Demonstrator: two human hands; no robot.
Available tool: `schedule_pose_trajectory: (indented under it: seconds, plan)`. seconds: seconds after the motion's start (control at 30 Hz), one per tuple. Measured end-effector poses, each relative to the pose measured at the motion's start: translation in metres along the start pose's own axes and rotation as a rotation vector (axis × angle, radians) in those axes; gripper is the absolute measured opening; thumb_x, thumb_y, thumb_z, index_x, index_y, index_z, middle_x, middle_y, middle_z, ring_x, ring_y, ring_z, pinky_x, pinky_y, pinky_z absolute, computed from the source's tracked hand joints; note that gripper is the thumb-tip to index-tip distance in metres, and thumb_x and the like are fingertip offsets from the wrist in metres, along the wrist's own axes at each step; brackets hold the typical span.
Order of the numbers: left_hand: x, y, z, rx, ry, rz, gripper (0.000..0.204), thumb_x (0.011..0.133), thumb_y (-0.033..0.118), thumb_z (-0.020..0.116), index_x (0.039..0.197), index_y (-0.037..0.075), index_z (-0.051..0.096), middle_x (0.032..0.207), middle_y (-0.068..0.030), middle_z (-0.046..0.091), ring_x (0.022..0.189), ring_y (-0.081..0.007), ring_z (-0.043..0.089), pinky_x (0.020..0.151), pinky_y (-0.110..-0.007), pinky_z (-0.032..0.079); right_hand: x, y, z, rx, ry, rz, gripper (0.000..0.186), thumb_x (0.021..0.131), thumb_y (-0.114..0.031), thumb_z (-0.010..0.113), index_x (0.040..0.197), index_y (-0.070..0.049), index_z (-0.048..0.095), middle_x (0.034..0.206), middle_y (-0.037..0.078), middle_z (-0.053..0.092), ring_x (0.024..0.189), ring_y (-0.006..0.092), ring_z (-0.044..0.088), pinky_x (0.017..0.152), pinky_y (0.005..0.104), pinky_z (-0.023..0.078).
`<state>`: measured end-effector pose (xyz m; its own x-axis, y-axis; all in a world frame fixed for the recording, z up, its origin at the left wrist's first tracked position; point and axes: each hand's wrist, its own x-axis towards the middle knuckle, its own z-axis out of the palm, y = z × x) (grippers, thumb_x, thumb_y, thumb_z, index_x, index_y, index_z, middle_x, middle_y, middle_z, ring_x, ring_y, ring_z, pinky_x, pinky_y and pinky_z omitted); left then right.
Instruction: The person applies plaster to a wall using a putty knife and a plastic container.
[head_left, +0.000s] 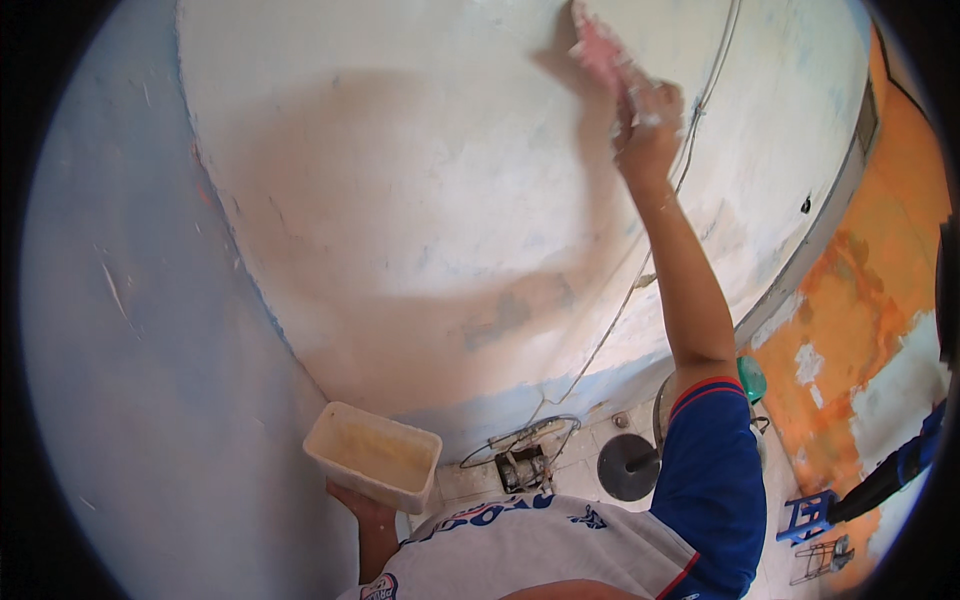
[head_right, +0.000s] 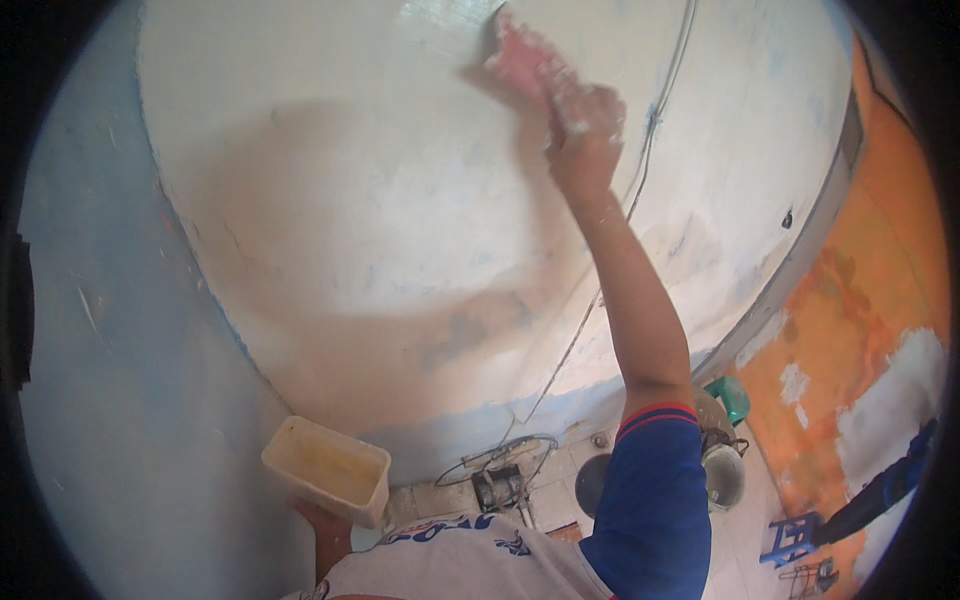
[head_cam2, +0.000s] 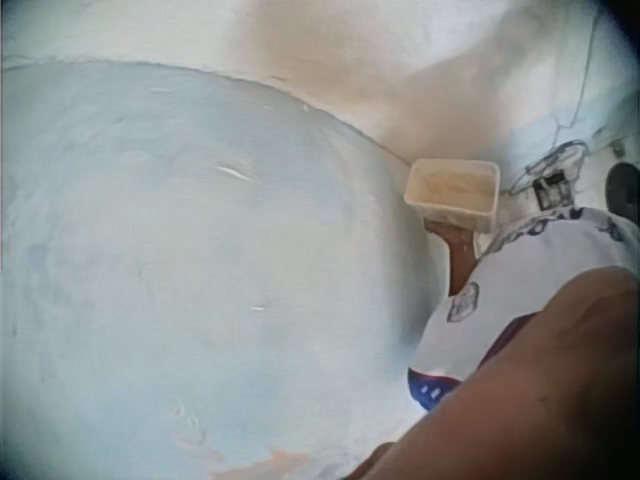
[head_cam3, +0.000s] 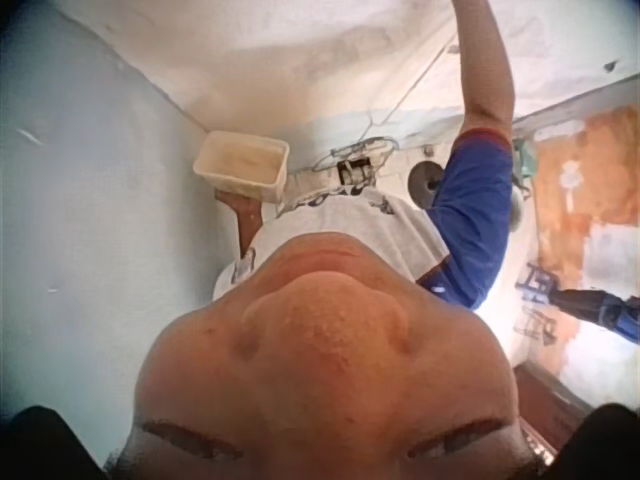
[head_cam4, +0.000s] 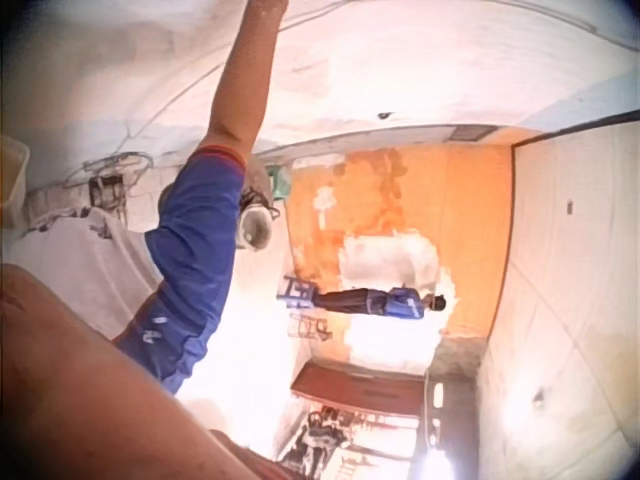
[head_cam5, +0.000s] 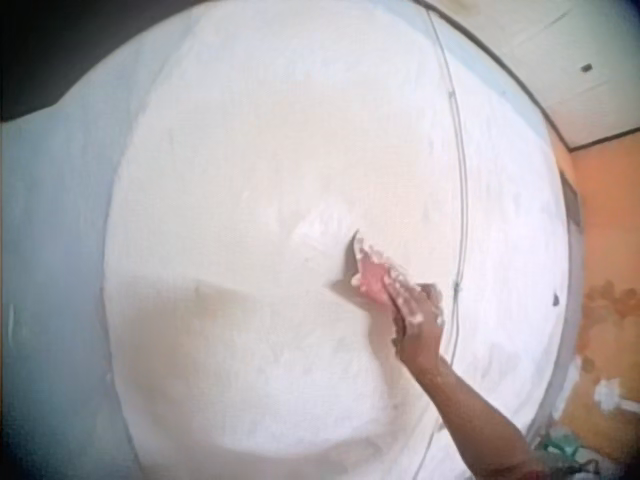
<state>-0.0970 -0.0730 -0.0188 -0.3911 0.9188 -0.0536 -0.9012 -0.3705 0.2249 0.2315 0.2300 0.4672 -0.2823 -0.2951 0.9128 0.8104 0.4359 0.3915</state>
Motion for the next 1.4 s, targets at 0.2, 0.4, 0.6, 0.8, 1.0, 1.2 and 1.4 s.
schedule_pose_trajectory:
  seconds: [0.2, 0.4, 0.6, 0.8, 1.0, 1.2, 1.4]
  plan:
    - [0.014, -0.005, -0.011, 0.042, -0.033, -0.022, 0.068, 0.103, 0.061, 0.039, 0.150, 0.014, 0.047, 0.148, -0.0094, 0.055, 0.133, -0.0324, 0.056, 0.110, -0.053, 0.048, -0.194, -0.122, -0.037, 0.280, -0.475, -0.179, 0.035, 0.089, -0.021, 0.068, 0.123, -0.024, 0.075, 0.147, 0.001, 0.062, 0.128, 0.0249, 0.061, 0.098, 0.0478, 0.047]
    - [0.005, -0.002, 0.016, 0.069, 0.003, -0.003, 0.067, 0.103, 0.060, 0.039, 0.148, 0.012, 0.049, 0.146, -0.0096, 0.056, 0.130, -0.0324, 0.057, 0.108, -0.051, 0.050, -0.137, -0.073, -0.039, 0.260, -0.254, 0.015, 0.054, 0.073, 0.004, 0.067, 0.123, -0.012, 0.074, 0.132, 0.007, 0.071, 0.100, 0.0305, 0.065, 0.089, 0.0482, 0.048]
    - [0.012, 0.002, 0.002, 0.103, -0.010, -0.032, 0.067, 0.102, 0.060, 0.040, 0.148, 0.011, 0.050, 0.145, -0.0098, 0.057, 0.130, -0.0322, 0.057, 0.108, -0.050, 0.050, -0.095, -0.044, -0.021, -0.024, -0.267, -0.034, 0.058, 0.077, 0.000, 0.068, 0.133, -0.016, 0.071, 0.142, 0.005, 0.065, 0.104, 0.0282, 0.065, 0.093, 0.0437, 0.047]
    - [0.002, 0.007, -0.004, 0.051, 0.048, -0.065, 0.067, 0.103, 0.059, 0.039, 0.148, 0.012, 0.050, 0.147, -0.0092, 0.056, 0.132, -0.0317, 0.055, 0.110, -0.051, 0.048, -0.200, -0.136, -0.052, 0.233, -0.514, -0.083, 0.051, 0.080, -0.004, 0.068, 0.129, -0.018, 0.073, 0.138, 0.006, 0.068, 0.112, 0.0250, 0.066, 0.090, 0.0442, 0.046]
    - [-0.001, 0.010, 0.013, 0.065, -0.048, -0.084, 0.068, 0.103, 0.060, 0.039, 0.152, 0.014, 0.047, 0.151, -0.0081, 0.053, 0.136, -0.0322, 0.052, 0.113, -0.052, 0.045, -0.110, -0.086, -0.037, 0.092, -0.102, 0.121, 0.055, 0.081, 0.007, 0.059, 0.133, -0.006, 0.068, 0.135, 0.016, 0.069, 0.104, 0.0300, 0.069, 0.087, 0.0435, 0.044]
    - [0.010, 0.008, -0.029, 0.024, -0.053, -0.049, 0.070, 0.102, 0.064, 0.038, 0.152, 0.016, 0.047, 0.153, -0.0070, 0.051, 0.137, -0.0312, 0.051, 0.114, -0.051, 0.044, -0.141, -0.082, -0.014, -0.109, -0.395, 0.046, 0.061, 0.079, -0.005, 0.069, 0.137, -0.023, 0.068, 0.148, -0.001, 0.062, 0.108, 0.0260, 0.061, 0.091, 0.0467, 0.042]
    - [0.019, 0.008, -0.040, 0.060, -0.054, -0.056, 0.069, 0.102, 0.064, 0.037, 0.150, 0.015, 0.048, 0.150, -0.0073, 0.053, 0.136, -0.0305, 0.053, 0.112, -0.051, 0.046, -0.186, -0.137, -0.055, 0.238, -0.479, 0.182, 0.068, 0.074, 0.005, 0.067, 0.137, -0.021, 0.069, 0.142, 0.000, 0.066, 0.106, 0.0280, 0.062, 0.091, 0.0475, 0.042]
